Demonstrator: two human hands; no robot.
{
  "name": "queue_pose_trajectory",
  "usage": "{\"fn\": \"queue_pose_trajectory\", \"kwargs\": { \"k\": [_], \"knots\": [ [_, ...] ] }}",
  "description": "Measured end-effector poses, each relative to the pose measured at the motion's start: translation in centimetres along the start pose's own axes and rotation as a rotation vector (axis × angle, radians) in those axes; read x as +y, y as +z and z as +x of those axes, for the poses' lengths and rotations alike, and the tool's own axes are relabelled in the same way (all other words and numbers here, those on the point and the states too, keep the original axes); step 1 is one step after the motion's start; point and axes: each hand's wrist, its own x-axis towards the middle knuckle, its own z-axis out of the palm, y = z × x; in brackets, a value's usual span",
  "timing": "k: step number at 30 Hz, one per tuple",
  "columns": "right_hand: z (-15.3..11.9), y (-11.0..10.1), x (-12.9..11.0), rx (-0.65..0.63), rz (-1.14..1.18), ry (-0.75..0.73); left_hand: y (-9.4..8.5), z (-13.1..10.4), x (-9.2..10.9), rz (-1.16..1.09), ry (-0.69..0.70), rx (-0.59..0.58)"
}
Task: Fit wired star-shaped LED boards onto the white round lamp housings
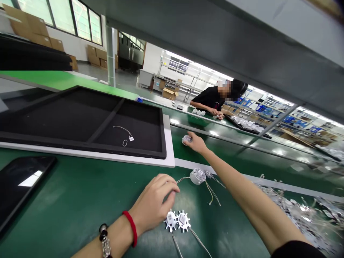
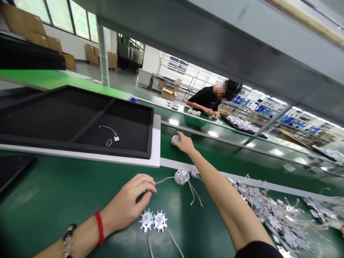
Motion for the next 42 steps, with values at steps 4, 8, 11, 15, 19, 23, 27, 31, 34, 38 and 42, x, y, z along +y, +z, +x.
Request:
{"fn": "queue_pose_trajectory", "kwargs": {
  "k": [4, 8, 11, 15, 19, 23, 27, 31, 34, 38, 42],
  "knots": [
    [-2.9, -2.9, -4.8, 0.083, 0.022, -0.182, -0.3, 0.5, -0.1, -0.136, -0.206, 0.101],
    [-9.5, -5.7, -9.6, 0.22, 0.014, -0.413, 0.1, 0.5, 0.3, -0.4, -0.348, 0.137],
    [-15.1, -6.5, -11.7, 0.331, -0.028, -0.629, 0.8, 0.2, 1.3, -0.75, -0.369, 0.1],
    [-20.2, -6.0, -11.9, 0.347, -0.02, -0.641, 1.4, 0.0, 2.6, -0.913, -0.406, -0.008],
    [-22.6, -5.4, -9.9, 0.198, 0.236, -0.51, 1.1, 0.0, 2.7, -0.957, -0.532, -0.109],
    [-23.6, -5.0, -8.5, 0.198, 0.459, -0.431, 0.9, -0.1, 2.3, -0.969, -0.554, -0.164],
    [-23.8, -4.7, -8.6, 0.324, 0.44, -0.474, 0.9, -0.2, 2.4, -0.938, -0.562, -0.169],
    [-24.0, -4.9, -9.3, 0.325, 0.486, -0.462, 1.0, -0.1, 2.6, -0.894, -0.568, -0.175],
    [-24.1, -5.1, -9.6, 0.247, 0.649, -0.315, 1.0, -0.1, 2.6, -0.861, -0.586, -0.175],
    [-24.0, -5.3, -9.7, 0.123, 0.895, -0.159, 1.1, -0.2, 2.6, -0.836, -0.607, -0.192],
    [-23.9, -5.3, -9.5, -0.01, 1.044, -0.113, 1.0, 0.0, 2.6, -0.842, -0.649, -0.242]
  ]
}}
